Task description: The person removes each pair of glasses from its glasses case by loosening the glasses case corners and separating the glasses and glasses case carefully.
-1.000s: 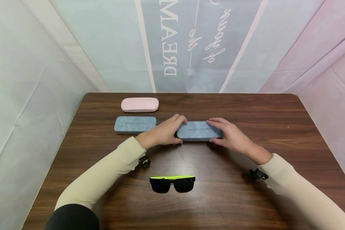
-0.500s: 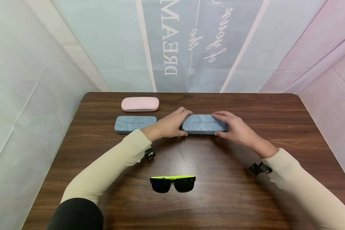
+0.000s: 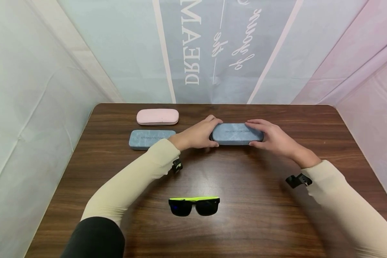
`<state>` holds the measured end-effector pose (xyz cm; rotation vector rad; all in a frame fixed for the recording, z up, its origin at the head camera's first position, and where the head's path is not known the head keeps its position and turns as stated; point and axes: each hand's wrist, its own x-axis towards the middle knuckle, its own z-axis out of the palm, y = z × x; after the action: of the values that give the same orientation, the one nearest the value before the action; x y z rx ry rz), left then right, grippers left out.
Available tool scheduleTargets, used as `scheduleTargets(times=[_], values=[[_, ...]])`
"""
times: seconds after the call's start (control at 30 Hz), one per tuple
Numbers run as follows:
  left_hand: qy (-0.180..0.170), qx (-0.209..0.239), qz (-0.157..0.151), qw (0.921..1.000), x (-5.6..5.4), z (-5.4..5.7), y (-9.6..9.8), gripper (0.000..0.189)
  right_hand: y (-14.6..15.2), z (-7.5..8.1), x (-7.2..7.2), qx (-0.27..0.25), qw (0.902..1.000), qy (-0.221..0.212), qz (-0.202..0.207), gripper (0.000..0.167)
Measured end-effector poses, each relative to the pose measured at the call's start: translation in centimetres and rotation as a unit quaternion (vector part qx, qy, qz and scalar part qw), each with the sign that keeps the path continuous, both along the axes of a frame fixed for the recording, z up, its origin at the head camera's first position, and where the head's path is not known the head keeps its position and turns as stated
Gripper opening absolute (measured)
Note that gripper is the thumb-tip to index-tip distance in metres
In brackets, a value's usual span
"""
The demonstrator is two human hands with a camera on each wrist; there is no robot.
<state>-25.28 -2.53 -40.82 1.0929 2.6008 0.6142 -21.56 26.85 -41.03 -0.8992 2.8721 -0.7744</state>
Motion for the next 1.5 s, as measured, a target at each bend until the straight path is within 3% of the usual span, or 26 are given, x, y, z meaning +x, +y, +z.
scheduleTargets(times=[0.3, 0.63, 1.0, 1.5], values=[[-0.003, 0.006, -0.001, 1.0000, -1.0, -0.1, 1.1, 0.079, 1.0, 0.0, -0.9, 0.010, 0.9998, 0.016, 0.003, 0.069], [-0.009, 0.023, 0.007, 0.9997, -2.0, -0.2, 2.2, 0.079, 2.1, 0.0, -1.9, 0.009, 0.9999, -0.007, -0.012, 0.068], [-0.007, 0.007, 0.028, 0.9996, -2.8, -0.6, 3.7, 0.079, 2.7, 0.0, -2.8, 0.013, 0.9998, -0.002, -0.012, 0.069], [-0.006, -0.025, 0.063, 0.9977, -4.4, -1.9, 6.7, 0.080, 4.3, -0.9, -4.6, 0.042, 0.9977, -0.022, -0.047, 0.069]])
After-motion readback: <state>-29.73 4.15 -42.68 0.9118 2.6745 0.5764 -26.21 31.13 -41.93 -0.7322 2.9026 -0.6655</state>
